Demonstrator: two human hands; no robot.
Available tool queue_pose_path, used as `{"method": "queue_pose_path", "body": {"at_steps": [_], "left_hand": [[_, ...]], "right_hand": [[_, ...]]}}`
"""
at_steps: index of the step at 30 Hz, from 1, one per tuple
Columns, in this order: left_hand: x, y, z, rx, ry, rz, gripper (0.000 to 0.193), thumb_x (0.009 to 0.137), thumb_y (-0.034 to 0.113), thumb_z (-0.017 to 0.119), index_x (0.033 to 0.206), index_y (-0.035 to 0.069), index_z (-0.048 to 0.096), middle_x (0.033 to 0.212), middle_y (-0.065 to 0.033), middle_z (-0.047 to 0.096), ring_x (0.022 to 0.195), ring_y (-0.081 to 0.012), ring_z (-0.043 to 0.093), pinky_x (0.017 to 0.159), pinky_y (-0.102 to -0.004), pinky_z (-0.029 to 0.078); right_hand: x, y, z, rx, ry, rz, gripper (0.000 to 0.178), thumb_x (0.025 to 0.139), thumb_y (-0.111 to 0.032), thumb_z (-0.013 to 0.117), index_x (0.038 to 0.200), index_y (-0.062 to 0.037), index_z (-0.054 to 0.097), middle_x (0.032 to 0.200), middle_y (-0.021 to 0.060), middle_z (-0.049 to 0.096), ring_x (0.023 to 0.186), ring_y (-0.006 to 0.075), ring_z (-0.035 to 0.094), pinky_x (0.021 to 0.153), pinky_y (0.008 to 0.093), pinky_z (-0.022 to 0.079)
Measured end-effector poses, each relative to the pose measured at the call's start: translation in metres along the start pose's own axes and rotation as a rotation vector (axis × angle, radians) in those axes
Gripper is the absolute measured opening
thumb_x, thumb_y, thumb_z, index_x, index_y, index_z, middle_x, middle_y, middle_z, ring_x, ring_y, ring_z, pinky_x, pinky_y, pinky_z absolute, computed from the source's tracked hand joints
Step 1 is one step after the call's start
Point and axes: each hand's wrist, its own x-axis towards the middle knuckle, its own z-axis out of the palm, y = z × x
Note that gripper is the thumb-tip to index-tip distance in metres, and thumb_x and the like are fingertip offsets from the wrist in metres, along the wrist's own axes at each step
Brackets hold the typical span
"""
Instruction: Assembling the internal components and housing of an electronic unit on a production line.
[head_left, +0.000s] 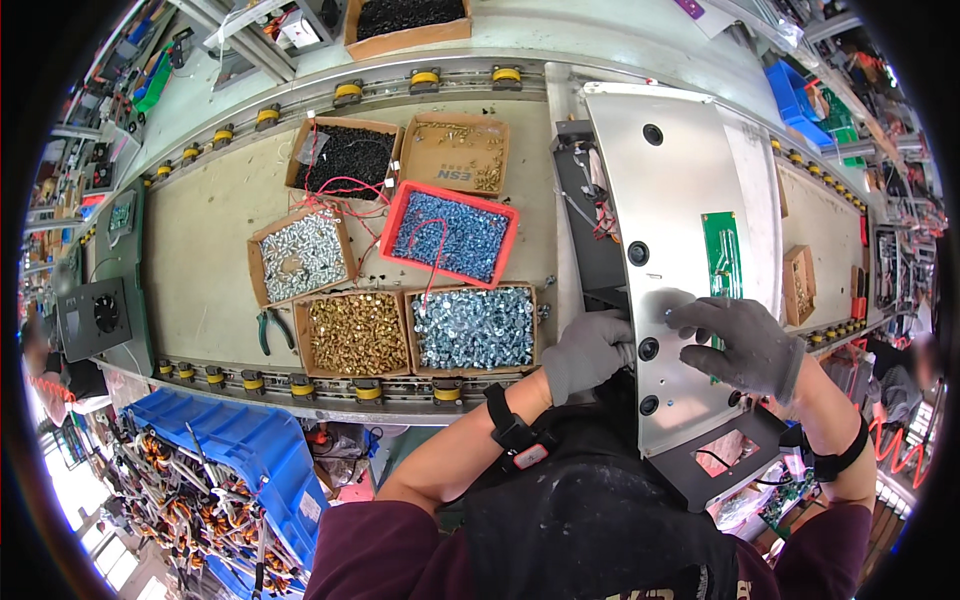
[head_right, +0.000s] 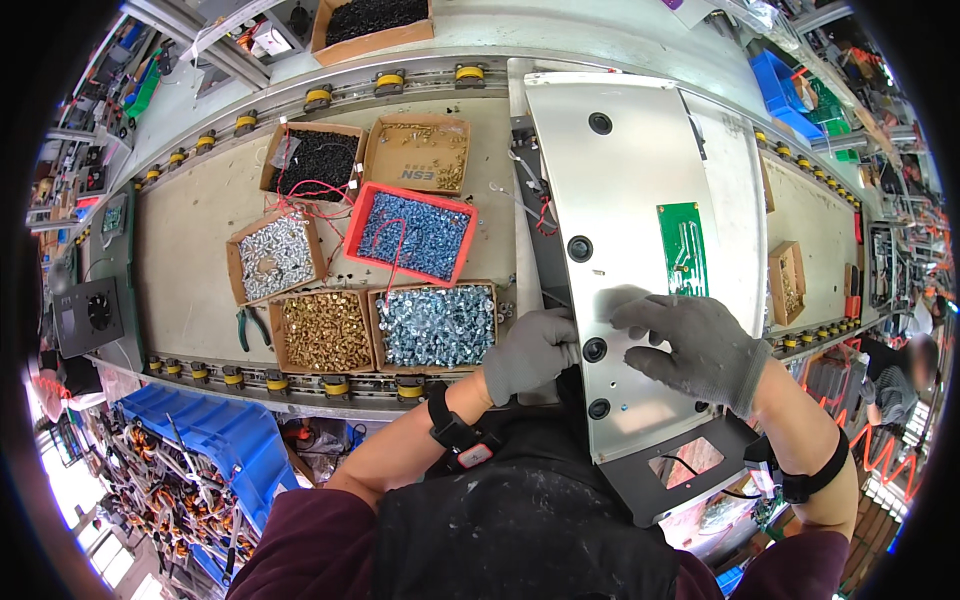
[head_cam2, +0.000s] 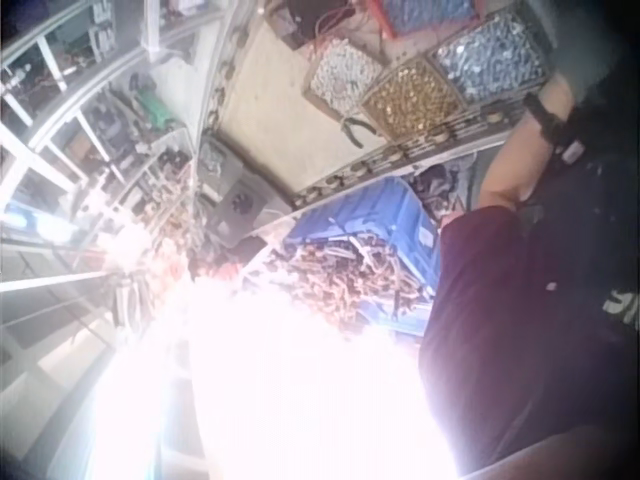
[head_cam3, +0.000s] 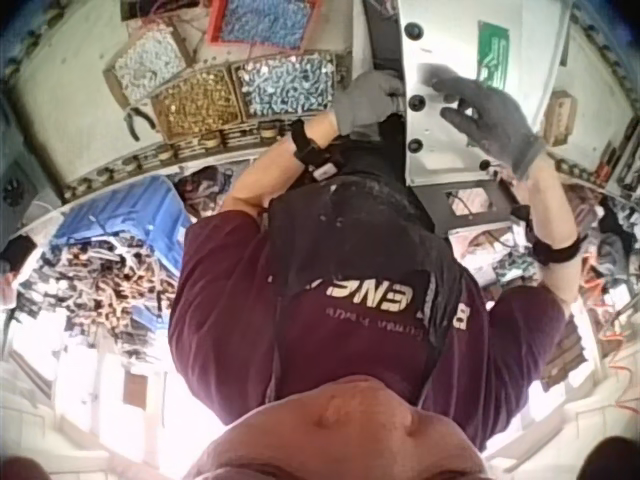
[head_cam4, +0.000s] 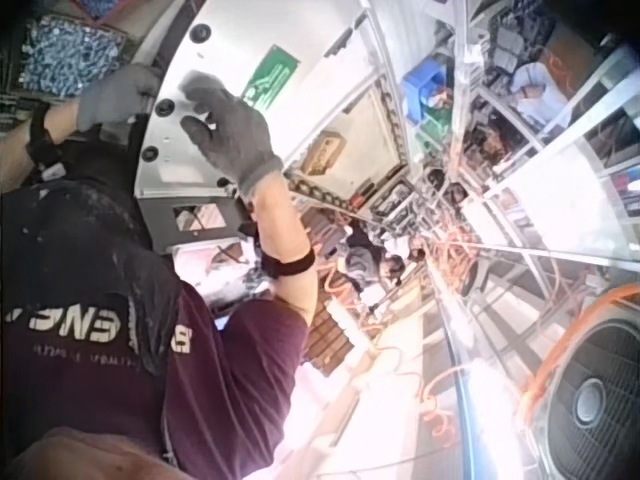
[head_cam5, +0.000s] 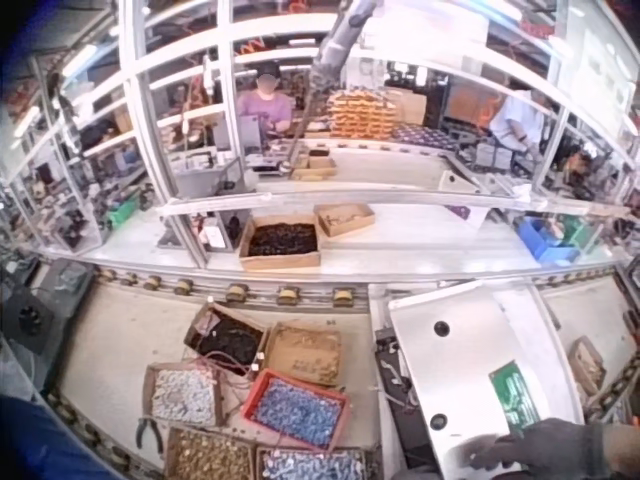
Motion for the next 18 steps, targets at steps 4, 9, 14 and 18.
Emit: {"method": "queue_pose_path", "body": {"at_steps": [4,9,14,18], "left_hand": [[-0.003,-0.007,-0.001,-0.362,-0.043,0.023,0.014,0.078,-0.001,0.058,0.089,-0.001,0.065,0.077,-0.0083,0.063,0.069,-0.0202,0.061,0.061,-0.0294,0.049],[0.005,0.001,-0.021,-0.655,-0.280,-0.251,0.025,0.083,0.005,0.061,0.106,-0.004,0.062,0.076,-0.0069,0.064,0.063,-0.0126,0.059,0.057,-0.0258,0.047],[0.017,0.017,-0.026,-0.602,-0.379,-0.357,0.022,0.087,0.007,0.060,0.104,-0.006,0.062,0.073,-0.0106,0.066,0.063,-0.0156,0.064,0.058,-0.0276,0.051],[0.009,0.007,-0.027,-0.736,-0.493,-0.282,0.025,0.088,0.006,0.053,0.109,-0.007,0.059,0.085,-0.0151,0.067,0.066,-0.0182,0.065,0.059,-0.0280,0.052]], "right_hand": [[0.004,-0.001,0.005,0.018,-0.034,0.027,0.036,0.078,-0.016,0.068,0.112,-0.0101,0.056,0.096,0.0084,0.065,0.082,0.0256,0.065,0.071,0.0361,0.051],[0.014,-0.014,0.013,-0.023,-0.067,-0.072,0.040,0.078,-0.013,0.065,0.115,-0.0120,0.052,0.110,0.0083,0.059,0.086,0.0305,0.064,0.073,0.0395,0.052],[0.020,-0.006,0.015,-0.091,-0.176,0.033,0.037,0.079,-0.012,0.063,0.113,-0.0110,0.048,0.118,0.0090,0.055,0.089,0.0327,0.063,0.072,0.0433,0.052],[0.023,-0.008,0.032,-0.541,-0.153,-0.244,0.022,0.079,-0.012,0.054,0.100,-0.0095,0.056,0.095,0.0113,0.054,0.082,0.0283,0.063,0.063,0.0378,0.054]]}}
